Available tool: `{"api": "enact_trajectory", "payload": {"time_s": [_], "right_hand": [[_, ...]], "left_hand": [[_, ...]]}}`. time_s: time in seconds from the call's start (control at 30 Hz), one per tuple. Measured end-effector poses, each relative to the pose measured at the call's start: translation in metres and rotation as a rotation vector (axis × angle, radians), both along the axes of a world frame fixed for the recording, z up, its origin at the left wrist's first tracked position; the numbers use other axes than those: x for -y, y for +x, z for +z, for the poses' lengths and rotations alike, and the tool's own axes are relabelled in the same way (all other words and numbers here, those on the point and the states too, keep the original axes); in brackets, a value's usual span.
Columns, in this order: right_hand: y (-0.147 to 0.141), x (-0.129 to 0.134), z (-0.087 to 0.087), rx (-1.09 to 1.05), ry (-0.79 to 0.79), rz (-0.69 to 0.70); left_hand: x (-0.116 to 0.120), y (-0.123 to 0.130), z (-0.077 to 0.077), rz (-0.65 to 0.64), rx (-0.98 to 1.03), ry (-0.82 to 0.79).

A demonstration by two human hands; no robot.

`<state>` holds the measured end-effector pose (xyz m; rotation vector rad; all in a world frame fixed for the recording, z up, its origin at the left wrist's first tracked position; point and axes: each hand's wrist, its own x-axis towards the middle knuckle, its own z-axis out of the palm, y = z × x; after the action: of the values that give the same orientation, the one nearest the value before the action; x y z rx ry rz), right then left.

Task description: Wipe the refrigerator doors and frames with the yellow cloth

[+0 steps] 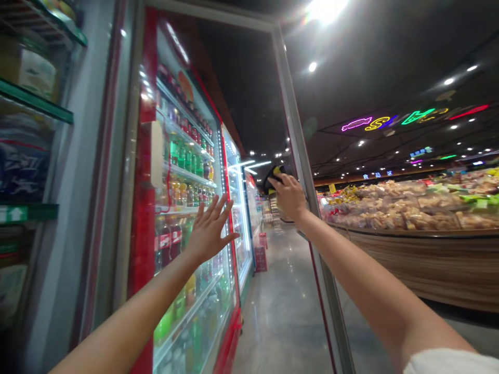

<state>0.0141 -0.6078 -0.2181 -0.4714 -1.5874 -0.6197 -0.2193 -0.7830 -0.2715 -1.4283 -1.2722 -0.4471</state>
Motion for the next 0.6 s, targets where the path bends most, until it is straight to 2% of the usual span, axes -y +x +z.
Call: {"api": "enact_trajectory", "payload": {"time_s": [0.03, 0.13, 0.2, 0.27, 0.37, 0.43, 0.5, 0.6], "right_hand": [[0.001, -0.003, 0.007, -0.07, -0.026, 0.011], [-0.015, -0.002, 0.047, -0.269, -0.128, 0.044], [-0.038, 0.012, 0.064, -0.253, -0.128, 0.07], [-0.058, 0.029, 0.057, -0.082, -0.041, 0.089], [-0.064, 0.043, 0.02, 0.199, 0.091, 0.098], [-0.059, 0.042, 0.006, 0.152, 0.07, 0.122], [-0.059, 0.04, 0.014, -0.048, -0.003, 0.155], [-0.084, 0.058, 0.049, -0.216, -0.053, 0.148]], "left_hand": [[-0.001, -0.001, 0.0, -0.004, -0.001, 0.002], [-0.003, -0.003, -0.001, -0.022, -0.01, 0.005], [0.0, -0.005, -0.001, -0.03, -0.023, -0.003], [0.008, -0.009, -0.002, -0.022, -0.029, -0.011], [0.027, -0.02, -0.006, 0.017, -0.013, -0.011], [0.041, -0.031, -0.008, 0.047, -0.007, -0.021], [0.053, -0.04, -0.008, 0.073, -0.015, -0.045], [0.063, -0.048, -0.008, 0.094, -0.027, -0.072]]}}
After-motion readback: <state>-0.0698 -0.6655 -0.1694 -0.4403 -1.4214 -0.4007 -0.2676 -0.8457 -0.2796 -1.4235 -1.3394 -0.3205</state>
